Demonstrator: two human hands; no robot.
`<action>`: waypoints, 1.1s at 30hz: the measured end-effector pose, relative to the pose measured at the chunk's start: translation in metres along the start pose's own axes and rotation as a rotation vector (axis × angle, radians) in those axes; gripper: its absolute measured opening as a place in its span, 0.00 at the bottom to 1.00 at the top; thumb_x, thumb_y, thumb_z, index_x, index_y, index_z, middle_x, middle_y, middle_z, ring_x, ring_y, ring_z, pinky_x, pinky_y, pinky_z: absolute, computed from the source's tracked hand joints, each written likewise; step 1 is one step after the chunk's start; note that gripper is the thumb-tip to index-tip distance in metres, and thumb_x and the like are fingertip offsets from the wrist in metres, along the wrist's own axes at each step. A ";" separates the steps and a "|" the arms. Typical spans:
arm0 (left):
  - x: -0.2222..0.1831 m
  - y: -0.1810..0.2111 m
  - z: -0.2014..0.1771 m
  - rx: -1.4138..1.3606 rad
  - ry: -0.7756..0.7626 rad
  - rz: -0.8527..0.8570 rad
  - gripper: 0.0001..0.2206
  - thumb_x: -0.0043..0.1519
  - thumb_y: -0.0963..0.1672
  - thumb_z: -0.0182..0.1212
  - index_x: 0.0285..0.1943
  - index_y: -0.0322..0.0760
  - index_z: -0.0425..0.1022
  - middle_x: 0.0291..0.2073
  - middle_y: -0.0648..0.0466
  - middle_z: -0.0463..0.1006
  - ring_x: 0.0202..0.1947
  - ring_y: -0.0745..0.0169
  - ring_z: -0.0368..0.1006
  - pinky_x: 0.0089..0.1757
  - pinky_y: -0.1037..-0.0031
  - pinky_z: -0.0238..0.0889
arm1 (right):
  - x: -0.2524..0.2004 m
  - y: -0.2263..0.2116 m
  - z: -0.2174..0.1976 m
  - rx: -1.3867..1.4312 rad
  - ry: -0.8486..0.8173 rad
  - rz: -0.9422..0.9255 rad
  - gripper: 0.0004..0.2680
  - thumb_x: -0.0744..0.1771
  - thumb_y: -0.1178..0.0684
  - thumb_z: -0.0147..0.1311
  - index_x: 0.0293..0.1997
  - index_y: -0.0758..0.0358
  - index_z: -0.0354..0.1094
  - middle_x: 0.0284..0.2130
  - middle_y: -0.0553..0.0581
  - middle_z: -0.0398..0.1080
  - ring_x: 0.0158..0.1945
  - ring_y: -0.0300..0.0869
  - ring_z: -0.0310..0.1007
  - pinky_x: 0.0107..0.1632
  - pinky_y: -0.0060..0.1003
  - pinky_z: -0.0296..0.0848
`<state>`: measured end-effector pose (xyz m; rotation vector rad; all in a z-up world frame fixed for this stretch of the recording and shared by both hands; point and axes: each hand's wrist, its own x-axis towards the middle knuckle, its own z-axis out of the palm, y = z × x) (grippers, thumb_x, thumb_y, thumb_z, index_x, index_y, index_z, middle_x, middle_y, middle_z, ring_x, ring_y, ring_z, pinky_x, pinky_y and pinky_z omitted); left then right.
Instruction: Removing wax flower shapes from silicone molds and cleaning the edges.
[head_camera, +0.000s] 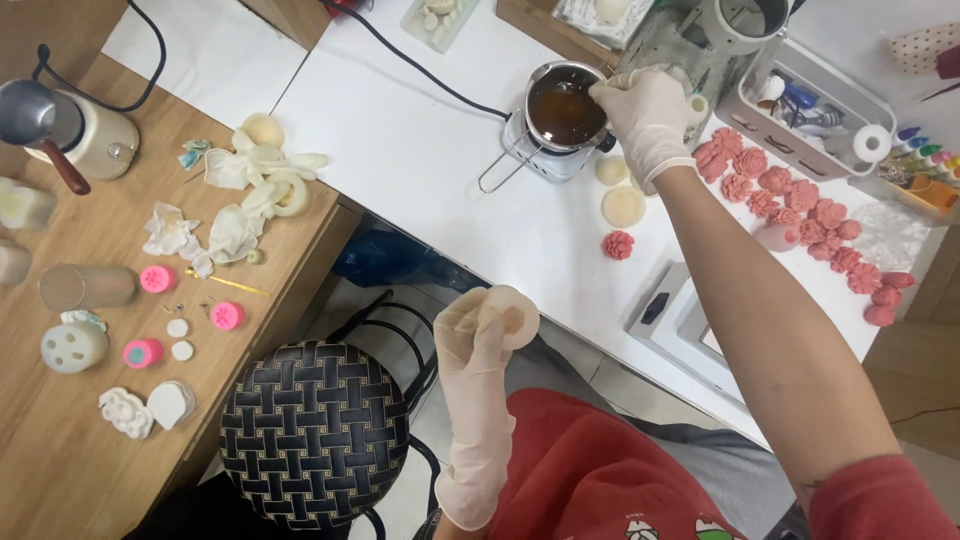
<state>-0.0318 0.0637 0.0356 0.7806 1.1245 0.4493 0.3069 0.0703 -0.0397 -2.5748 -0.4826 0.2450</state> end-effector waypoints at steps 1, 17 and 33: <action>-0.001 -0.003 0.000 0.000 -0.001 -0.003 0.15 0.63 0.44 0.57 0.58 0.41 0.69 0.49 0.56 0.75 0.47 0.69 0.72 0.46 0.73 0.67 | -0.001 0.001 0.000 -0.002 0.000 0.002 0.11 0.64 0.42 0.63 0.40 0.58 0.81 0.34 0.61 0.78 0.38 0.50 0.78 0.48 0.42 0.73; -0.003 -0.004 0.009 -0.116 -0.206 -0.041 0.18 0.63 0.41 0.57 0.63 0.29 0.68 0.53 0.47 0.77 0.54 0.60 0.74 0.57 0.69 0.67 | -0.160 -0.026 -0.088 0.683 -0.097 0.071 0.11 0.68 0.52 0.55 0.53 0.62 0.77 0.35 0.47 0.76 0.34 0.28 0.69 0.40 0.25 0.69; -0.013 -0.006 0.013 -0.113 -0.277 0.011 0.16 0.61 0.37 0.62 0.57 0.30 0.66 0.51 0.47 0.77 0.52 0.64 0.74 0.55 0.73 0.68 | -0.279 -0.006 -0.080 1.070 -0.311 0.345 0.15 0.68 0.57 0.48 0.63 0.64 0.69 0.49 0.49 0.74 0.42 0.32 0.69 0.49 0.28 0.72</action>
